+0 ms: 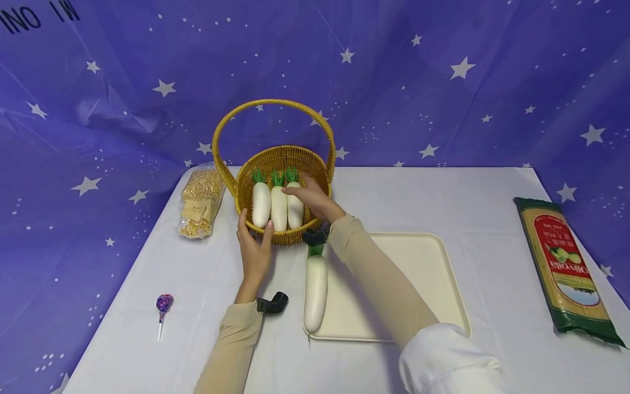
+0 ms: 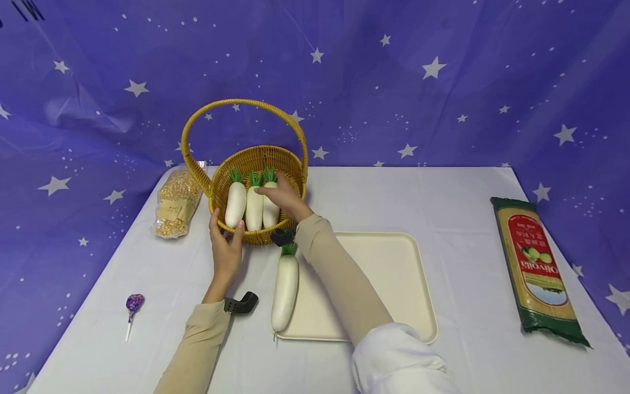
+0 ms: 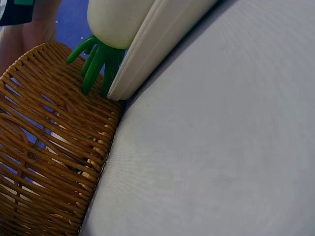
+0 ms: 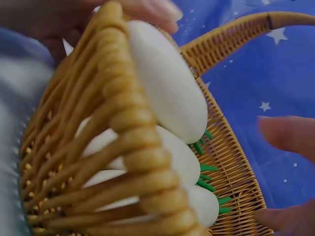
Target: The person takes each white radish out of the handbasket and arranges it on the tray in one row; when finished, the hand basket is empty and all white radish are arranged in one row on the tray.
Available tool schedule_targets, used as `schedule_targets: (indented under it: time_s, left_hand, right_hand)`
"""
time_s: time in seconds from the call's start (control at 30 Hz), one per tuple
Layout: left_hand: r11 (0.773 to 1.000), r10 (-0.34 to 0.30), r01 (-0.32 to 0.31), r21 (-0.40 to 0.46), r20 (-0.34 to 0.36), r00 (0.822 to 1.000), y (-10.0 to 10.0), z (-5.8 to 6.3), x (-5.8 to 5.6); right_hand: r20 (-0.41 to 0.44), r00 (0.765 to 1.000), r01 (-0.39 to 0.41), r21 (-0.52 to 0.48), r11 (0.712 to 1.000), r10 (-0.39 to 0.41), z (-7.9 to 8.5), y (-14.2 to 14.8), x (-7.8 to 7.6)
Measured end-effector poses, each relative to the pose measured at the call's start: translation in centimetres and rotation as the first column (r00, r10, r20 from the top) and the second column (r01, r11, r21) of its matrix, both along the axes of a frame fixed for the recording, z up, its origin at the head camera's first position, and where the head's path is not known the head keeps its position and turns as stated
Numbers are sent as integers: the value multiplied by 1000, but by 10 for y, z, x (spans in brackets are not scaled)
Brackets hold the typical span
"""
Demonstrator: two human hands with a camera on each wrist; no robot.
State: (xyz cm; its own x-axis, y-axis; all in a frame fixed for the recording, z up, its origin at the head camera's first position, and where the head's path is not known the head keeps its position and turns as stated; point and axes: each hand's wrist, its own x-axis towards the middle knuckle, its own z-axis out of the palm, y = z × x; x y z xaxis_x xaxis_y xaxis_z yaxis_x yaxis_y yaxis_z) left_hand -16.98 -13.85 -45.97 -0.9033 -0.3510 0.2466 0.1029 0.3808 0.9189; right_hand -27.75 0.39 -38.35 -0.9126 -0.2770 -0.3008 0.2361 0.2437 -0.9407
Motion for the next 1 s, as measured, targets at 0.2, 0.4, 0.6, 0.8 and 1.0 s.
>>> schedule_targets:
  time_s: [0.2,0.4,0.6,0.8,1.0]
  left_hand:
    - [1000,6,-6,-5,15,1000,0,-1,0]
    - [1000,11,-11,-16,8,1000,0,-1,0]
    - [1000,12,-12,-9,7,1000,-1,-1,0]
    - [1000,7,-7,0,4,1000,-1,-1,1]
    - [1000,10,-10,0,-6,1000,0,-1,0]
  right_hand:
    - [-28,988,-133,314,940,149,0,-6,7]
    - [-73,982,-116,504,856,176,0,-12,11]
    - [-126,969,-114,541,834,214,-2,-12,10]
    - [-140,960,-174,382,908,243,-4,-9,7]
    - [-139,955,-221,263,939,264,-5,-6,4]
